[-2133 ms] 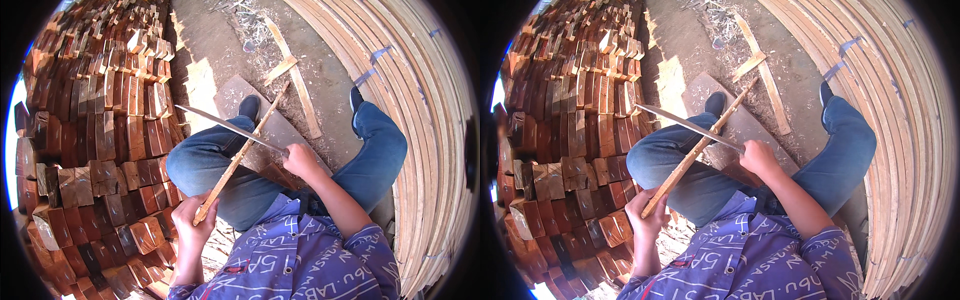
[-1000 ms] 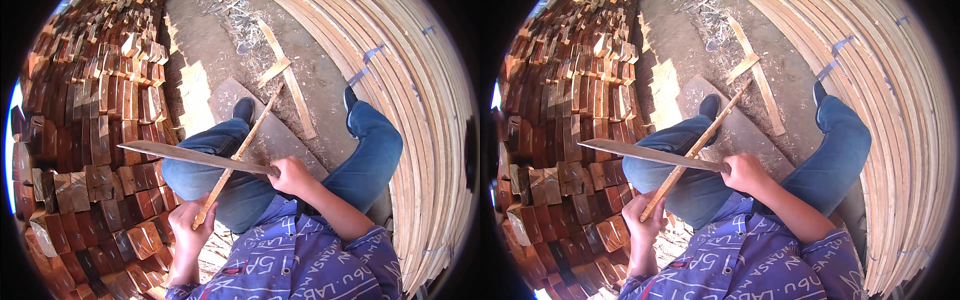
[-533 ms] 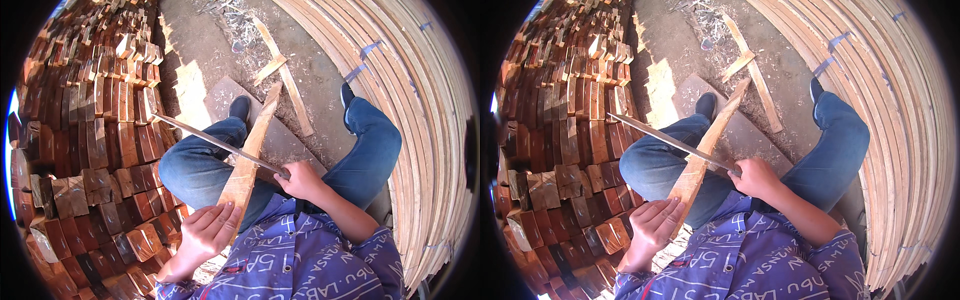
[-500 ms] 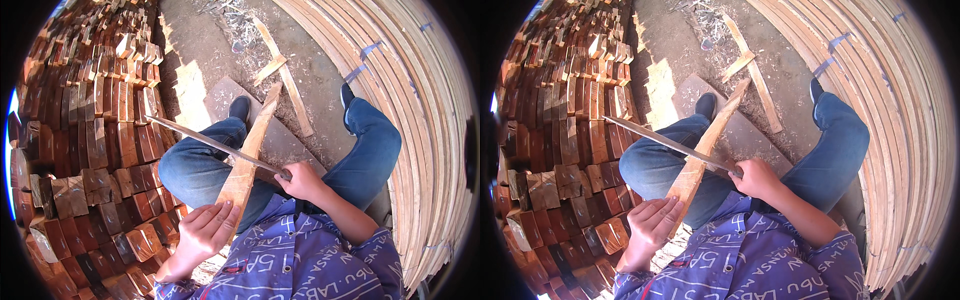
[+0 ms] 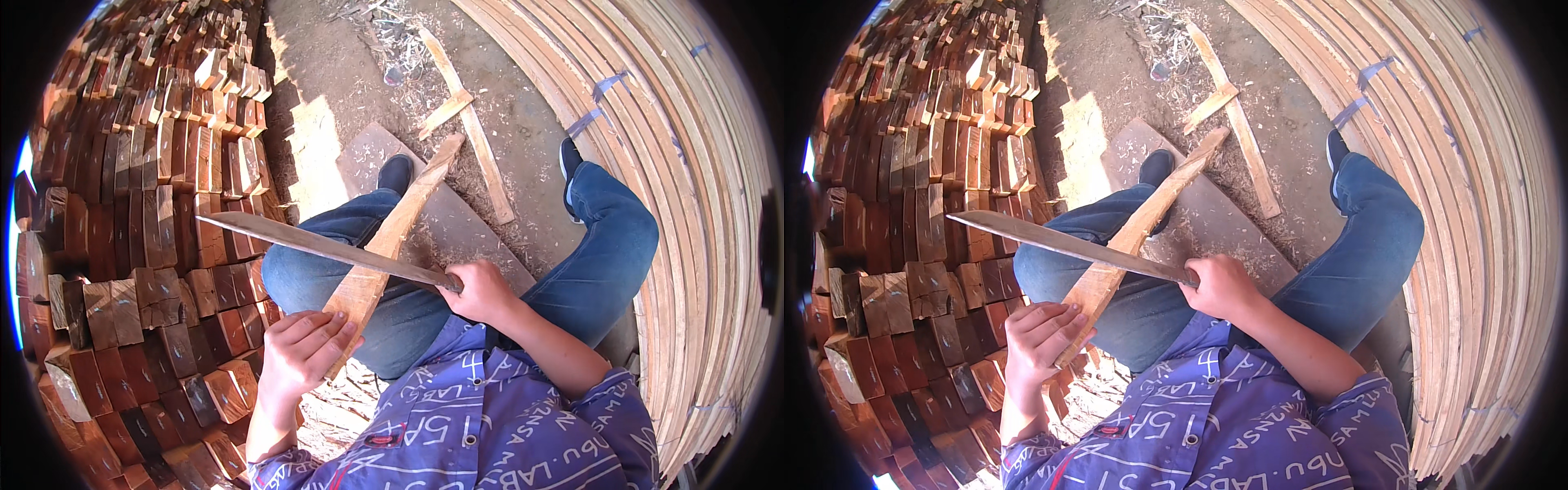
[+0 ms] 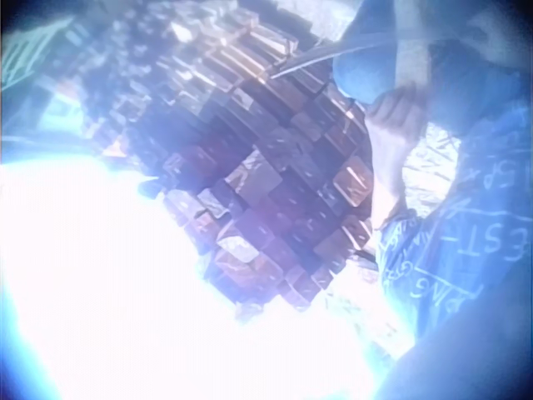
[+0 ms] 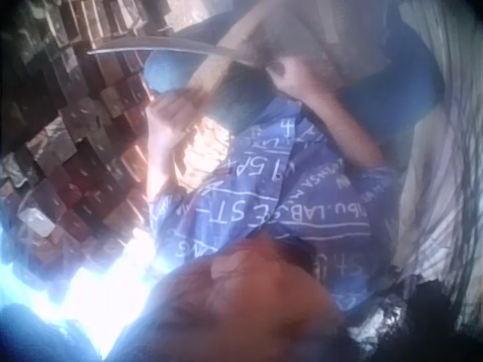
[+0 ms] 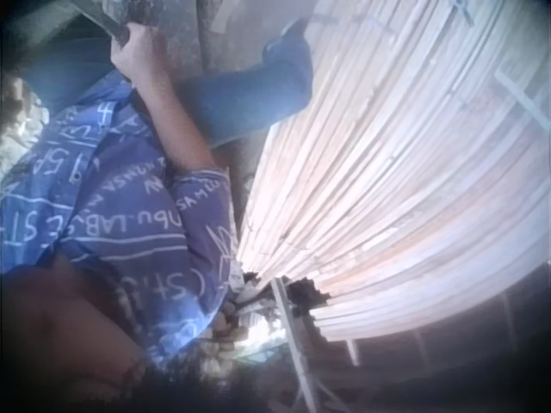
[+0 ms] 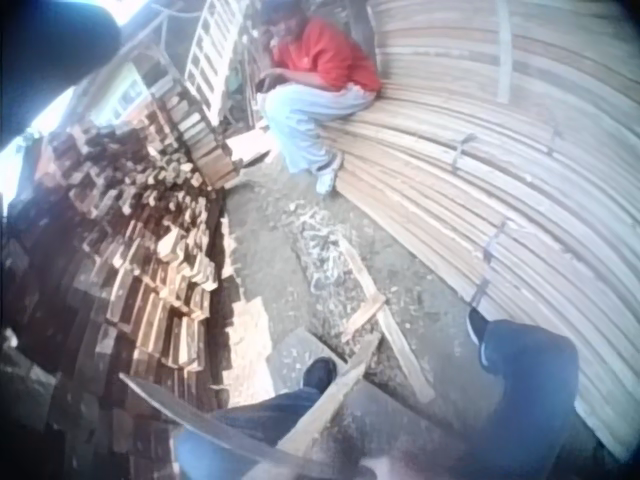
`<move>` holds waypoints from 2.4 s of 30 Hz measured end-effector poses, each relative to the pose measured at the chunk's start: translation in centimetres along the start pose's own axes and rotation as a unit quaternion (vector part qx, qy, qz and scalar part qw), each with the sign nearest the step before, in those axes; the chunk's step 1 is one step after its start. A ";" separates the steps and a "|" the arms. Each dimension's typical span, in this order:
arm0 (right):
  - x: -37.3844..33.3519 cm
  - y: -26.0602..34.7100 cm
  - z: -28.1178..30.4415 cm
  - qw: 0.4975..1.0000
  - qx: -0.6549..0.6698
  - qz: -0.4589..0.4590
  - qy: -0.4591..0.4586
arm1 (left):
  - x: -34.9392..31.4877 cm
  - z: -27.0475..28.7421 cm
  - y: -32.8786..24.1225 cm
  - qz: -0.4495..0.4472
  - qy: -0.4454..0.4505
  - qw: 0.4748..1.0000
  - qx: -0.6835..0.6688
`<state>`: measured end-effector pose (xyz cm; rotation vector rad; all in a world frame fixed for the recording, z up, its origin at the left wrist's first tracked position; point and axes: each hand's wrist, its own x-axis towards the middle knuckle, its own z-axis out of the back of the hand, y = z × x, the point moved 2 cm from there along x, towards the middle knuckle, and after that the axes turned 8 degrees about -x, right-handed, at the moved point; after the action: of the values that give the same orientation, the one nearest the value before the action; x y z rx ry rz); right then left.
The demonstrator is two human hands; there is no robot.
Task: The person sits on the ground and uses a knife to shave and shape a thin wooden strip, holding it with the left hand and scraping with the right. The person repeatedly adjusts the strip and continues shaving along its length.
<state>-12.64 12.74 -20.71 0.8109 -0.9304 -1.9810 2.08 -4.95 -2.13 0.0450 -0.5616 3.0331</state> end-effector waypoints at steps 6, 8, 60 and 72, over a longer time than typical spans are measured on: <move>2.7 -4.6 -3.6 0.992 -0.029 -0.121 0.008 | 0.0 0.0 0.0 -0.013 -0.011 1.000 -0.001; 2.5 -5.4 -3.9 0.986 -0.024 -0.151 0.067 | -1.0 -0.6 -0.2 -0.018 0.005 1.000 -0.013; 3.5 -6.2 -1.9 0.984 -0.100 -0.147 0.005 | 2.6 0.5 -0.5 0.033 -0.024 0.999 -0.022; 1.7 -2.2 -0.2 0.986 0.033 -0.164 0.030 | 1.8 0.4 0.3 0.089 -0.050 0.993 -0.049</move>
<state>-14.12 12.20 -23.00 1.1142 -0.8755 -2.1986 0.27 -5.27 -1.81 0.1526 -0.7619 3.1848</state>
